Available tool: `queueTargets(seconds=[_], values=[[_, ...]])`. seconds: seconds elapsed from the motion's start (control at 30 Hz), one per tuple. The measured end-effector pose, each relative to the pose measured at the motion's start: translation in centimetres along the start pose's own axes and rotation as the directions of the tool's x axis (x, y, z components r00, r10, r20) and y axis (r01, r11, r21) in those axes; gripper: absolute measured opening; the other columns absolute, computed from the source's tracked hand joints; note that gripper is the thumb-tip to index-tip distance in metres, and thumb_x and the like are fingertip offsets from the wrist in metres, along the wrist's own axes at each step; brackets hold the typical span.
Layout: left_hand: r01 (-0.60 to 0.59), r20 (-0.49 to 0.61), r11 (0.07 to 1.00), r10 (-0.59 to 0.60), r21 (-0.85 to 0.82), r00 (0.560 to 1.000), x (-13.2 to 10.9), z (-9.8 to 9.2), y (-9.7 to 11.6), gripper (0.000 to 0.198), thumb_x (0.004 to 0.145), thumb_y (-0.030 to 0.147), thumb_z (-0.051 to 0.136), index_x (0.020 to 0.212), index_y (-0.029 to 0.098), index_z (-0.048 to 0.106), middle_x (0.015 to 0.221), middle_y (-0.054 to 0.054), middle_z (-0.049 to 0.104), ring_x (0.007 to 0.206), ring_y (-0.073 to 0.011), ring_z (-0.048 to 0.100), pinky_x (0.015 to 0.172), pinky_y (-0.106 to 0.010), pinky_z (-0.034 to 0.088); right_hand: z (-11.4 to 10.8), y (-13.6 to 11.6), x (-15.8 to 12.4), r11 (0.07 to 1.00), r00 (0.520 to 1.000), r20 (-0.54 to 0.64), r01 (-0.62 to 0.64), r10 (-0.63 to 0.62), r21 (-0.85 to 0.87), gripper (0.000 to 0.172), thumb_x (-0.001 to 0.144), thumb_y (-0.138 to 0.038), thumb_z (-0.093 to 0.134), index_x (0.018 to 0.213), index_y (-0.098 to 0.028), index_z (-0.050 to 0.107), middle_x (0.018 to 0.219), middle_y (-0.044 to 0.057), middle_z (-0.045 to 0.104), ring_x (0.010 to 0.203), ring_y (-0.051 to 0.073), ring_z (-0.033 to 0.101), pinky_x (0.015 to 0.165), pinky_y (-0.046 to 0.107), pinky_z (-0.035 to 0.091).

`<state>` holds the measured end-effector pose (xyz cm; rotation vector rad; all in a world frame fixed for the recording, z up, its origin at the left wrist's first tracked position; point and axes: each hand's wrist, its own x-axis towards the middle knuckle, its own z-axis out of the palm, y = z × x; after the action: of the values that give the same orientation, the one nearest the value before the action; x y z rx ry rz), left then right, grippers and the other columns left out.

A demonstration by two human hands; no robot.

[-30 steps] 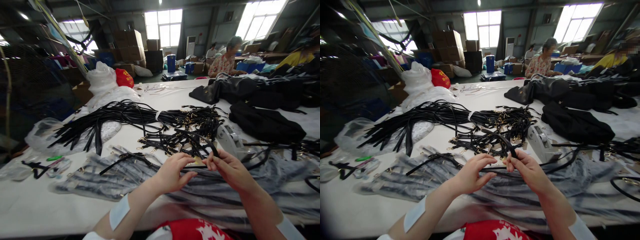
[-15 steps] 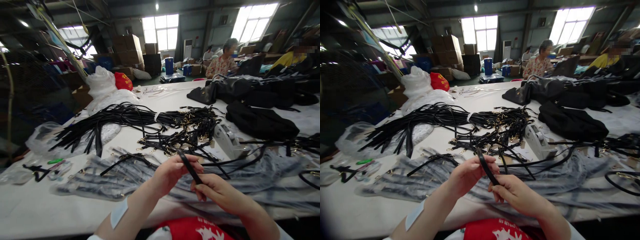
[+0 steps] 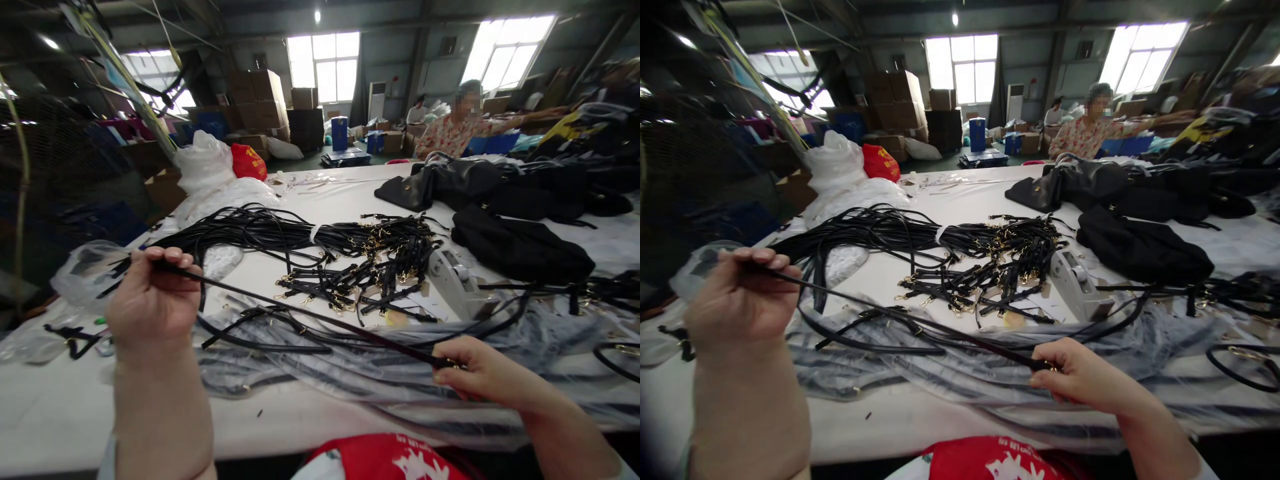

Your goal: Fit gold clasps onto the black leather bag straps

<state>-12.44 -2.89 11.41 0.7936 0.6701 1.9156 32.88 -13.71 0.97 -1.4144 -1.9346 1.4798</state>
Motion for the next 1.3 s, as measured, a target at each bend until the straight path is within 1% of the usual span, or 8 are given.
queueTargets(seconds=[0.2,0.33,0.5,0.73,0.9,1.1,1.2,1.3], values=[[0.186,-0.148,0.94,-0.148,0.288,0.978,1.4,-2.2,-0.6,0.037,0.1,0.022,0.044,0.068,0.017,0.061,0.064,0.003,0.069,0.049,-0.0057,0.053,0.037,-0.01,0.039,-1.6,2.1,0.3,0.983,0.966,-0.258,0.06,-0.014,0.173,0.055,0.091,-0.062,0.05,0.104,-0.014,0.072,0.061,0.002,0.063,0.048,0.011,0.049,0.048,0.023,0.042],[0.22,-0.104,0.936,-0.199,0.276,0.975,-0.9,-0.7,-2.5,0.034,0.099,0.021,0.044,0.07,0.014,0.061,0.065,-0.003,0.067,0.052,-0.0078,0.056,0.033,-0.011,0.033,-0.7,0.9,1.9,0.991,0.936,-0.329,0.133,-0.123,0.006,0.042,0.088,-0.051,0.061,0.111,-0.017,0.071,0.096,0.01,0.073,0.086,0.022,0.067,0.079,0.034,0.054],[0.214,0.106,0.945,-0.246,0.248,0.963,-4.2,2.6,-3.8,0.025,0.091,0.032,0.063,0.074,0.014,0.062,0.068,-0.003,0.065,0.054,-0.0081,0.057,0.037,-0.011,0.036,2.1,-1.2,5.3,0.933,0.952,-0.138,0.229,-0.275,-0.278,0.031,0.089,-0.036,0.061,0.114,-0.019,0.068,0.105,0.008,0.072,0.098,0.023,0.065,0.09,0.036,0.05],[0.173,0.243,0.942,-0.246,0.287,0.938,-5.6,6.6,-2.8,0.032,0.092,0.039,0.062,0.073,0.014,0.06,0.066,-0.002,0.063,0.055,-0.0081,0.057,0.048,-0.015,0.044,6.4,-0.9,12.0,0.781,0.942,0.095,0.322,-0.323,-0.535,0.048,0.074,-0.016,0.069,0.122,-0.02,0.065,0.122,0.011,0.063,0.114,0.027,0.055,0.102,0.038,0.041],[0.157,0.269,0.944,-0.237,0.29,0.934,-5.2,6.5,-2.0,0.032,0.092,0.039,0.062,0.074,0.013,0.06,0.067,-0.003,0.064,0.052,-0.0077,0.056,0.038,-0.012,0.036,8.3,-0.2,14.0,0.772,0.942,0.1,0.321,-0.32,-0.549,0.009,0.077,-0.019,0.068,0.084,-0.017,0.073,0.103,0.012,0.064,0.103,0.029,0.055,0.094,0.041,0.042],[0.209,0.151,0.945,-0.251,0.252,0.956,-2.8,4.4,-1.1,0.027,0.093,0.037,0.061,0.077,0.015,0.062,0.063,0.0,0.061,0.045,-0.0055,0.053,0.028,-0.01,0.021,4.4,1.2,11.5,0.891,0.968,0.025,0.239,-0.248,-0.387,0.029,0.097,-0.035,0.043,0.098,-0.018,0.067,0.074,0.003,0.063,0.065,0.016,0.056,0.063,0.028,0.046],[0.289,0.087,0.93,-0.315,0.225,0.945,-1.4,3.5,-1.6,0.024,0.096,0.034,0.056,0.086,0.015,0.066,0.057,0.003,0.055,0.044,-0.0049,0.051,0.029,-0.009,0.023,1.0,2.4,9.0,0.986,0.976,-0.158,0.137,-0.151,-0.095,0.042,0.095,-0.051,0.045,0.112,-0.018,0.065,0.072,0.002,0.062,0.059,0.014,0.053,0.056,0.026,0.043],[0.363,0.074,0.907,-0.385,0.213,0.92,-0.8,3.1,-2.8,0.027,0.099,0.033,0.051,0.09,0.013,0.068,0.05,0.006,0.046,0.041,-0.0051,0.049,0.034,-0.011,0.034,-1.6,3.5,6.3,0.988,0.948,-0.317,0.043,0.008,0.152,0.055,0.088,-0.068,0.048,0.097,-0.018,0.07,0.074,0.006,0.065,0.06,0.015,0.053,0.055,0.027,0.043]])
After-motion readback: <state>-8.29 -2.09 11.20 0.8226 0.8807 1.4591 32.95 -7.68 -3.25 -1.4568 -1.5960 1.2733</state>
